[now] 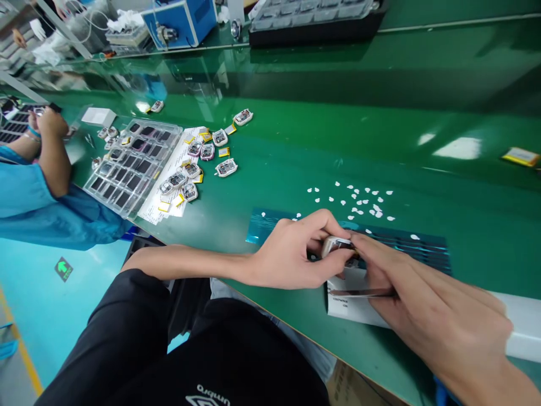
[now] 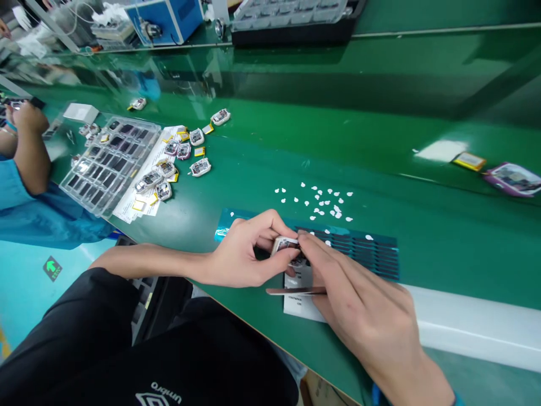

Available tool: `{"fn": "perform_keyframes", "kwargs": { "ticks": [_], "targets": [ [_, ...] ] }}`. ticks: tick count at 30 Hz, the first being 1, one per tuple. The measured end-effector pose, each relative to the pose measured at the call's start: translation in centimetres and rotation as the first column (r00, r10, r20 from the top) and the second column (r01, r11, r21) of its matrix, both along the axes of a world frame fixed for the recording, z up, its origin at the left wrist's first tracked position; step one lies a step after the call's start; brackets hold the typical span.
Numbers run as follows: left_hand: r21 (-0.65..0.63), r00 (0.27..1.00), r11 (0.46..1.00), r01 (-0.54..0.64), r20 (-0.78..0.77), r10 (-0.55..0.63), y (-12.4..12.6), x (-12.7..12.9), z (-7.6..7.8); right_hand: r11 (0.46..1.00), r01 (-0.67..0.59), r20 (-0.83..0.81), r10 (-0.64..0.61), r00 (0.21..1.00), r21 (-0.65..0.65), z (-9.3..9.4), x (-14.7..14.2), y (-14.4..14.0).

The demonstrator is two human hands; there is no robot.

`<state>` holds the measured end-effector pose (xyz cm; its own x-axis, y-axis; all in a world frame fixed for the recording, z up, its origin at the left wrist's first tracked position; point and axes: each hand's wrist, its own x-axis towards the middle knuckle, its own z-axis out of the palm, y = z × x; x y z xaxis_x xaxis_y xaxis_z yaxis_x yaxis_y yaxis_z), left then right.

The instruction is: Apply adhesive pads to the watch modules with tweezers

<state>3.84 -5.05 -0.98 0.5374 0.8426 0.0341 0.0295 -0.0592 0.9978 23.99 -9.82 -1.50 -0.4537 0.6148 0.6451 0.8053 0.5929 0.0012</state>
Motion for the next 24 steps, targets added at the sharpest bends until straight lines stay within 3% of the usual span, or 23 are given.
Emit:
{"fn": "perform_keyframes", "kwargs": {
  "ticks": [9, 14, 21, 24],
  "targets": [
    [-0.081, 1.000, 0.997, -0.014, 0.007, 0.015, 0.0, 0.1, -0.3, 0.996, 0.002, 0.022, 0.000, 1.000, -0.091, 0.8, -0.6, 0.1],
    [-0.140, 0.998, 0.989, 0.040, 0.058, -0.032, 0.1, 0.0, -0.3, 0.994, 0.009, -0.030, -0.012, 0.999, -0.106, 0.1, -0.2, -0.1],
    [-0.125, 0.995, 0.991, 0.036, 0.094, -0.024, 0.1, -0.1, -0.2, 0.995, 0.020, -0.110, -0.031, 0.993, -0.101, 1.5, -0.8, 0.4],
    [-0.150, 0.995, 0.988, 0.041, 0.092, -0.027, 0.2, -0.1, -0.2, 0.989, 0.029, -0.148, -0.050, 0.988, -0.145, 0.9, -0.5, 0.0]
  ]
}}
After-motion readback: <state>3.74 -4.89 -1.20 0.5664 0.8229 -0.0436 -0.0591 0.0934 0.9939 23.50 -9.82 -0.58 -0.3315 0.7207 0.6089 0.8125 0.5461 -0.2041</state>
